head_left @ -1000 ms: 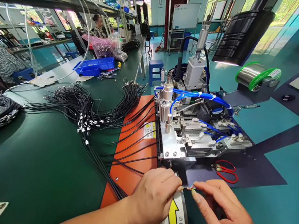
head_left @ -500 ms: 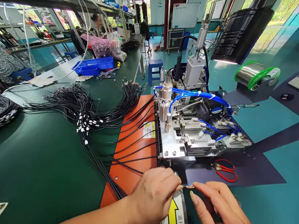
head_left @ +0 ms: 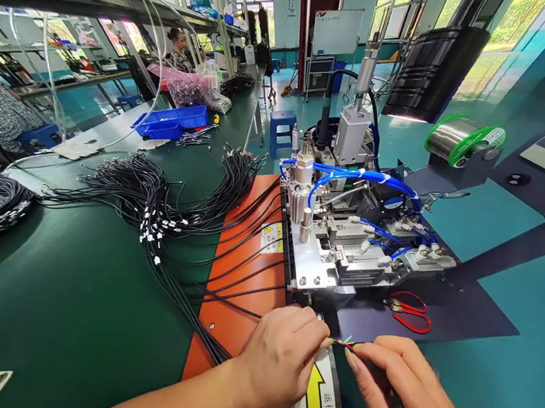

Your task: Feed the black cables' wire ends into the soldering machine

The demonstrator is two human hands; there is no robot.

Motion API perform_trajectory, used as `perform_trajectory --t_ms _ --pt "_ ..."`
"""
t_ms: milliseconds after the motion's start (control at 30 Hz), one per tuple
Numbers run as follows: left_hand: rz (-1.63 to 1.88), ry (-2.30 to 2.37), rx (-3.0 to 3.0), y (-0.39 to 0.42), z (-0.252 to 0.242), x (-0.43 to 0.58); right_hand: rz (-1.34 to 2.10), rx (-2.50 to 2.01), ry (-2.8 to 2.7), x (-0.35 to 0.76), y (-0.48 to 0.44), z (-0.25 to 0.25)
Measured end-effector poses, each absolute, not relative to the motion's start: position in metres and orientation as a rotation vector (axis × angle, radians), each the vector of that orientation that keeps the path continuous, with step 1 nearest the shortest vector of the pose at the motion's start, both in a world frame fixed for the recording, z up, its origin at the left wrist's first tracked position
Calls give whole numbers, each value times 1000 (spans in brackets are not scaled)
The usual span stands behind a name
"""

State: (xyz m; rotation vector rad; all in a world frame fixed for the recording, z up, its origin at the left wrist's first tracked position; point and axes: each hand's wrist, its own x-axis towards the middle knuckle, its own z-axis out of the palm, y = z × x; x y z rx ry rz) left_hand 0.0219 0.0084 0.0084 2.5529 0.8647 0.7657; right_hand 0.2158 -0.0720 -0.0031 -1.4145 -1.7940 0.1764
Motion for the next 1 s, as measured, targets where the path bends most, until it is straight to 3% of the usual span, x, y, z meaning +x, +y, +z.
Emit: perform_trajectory --t_ms 433,733,1000 --pt "757 848 2501 10 9 20 280 -1370 -1685 192 -68 -8" --pt "683 821 2509 5 29 9 632 -1569 -1489 236 -63 22" --pt "772 822 2429 -4 18 6 1113 -1426 -1607 223 -54 25"
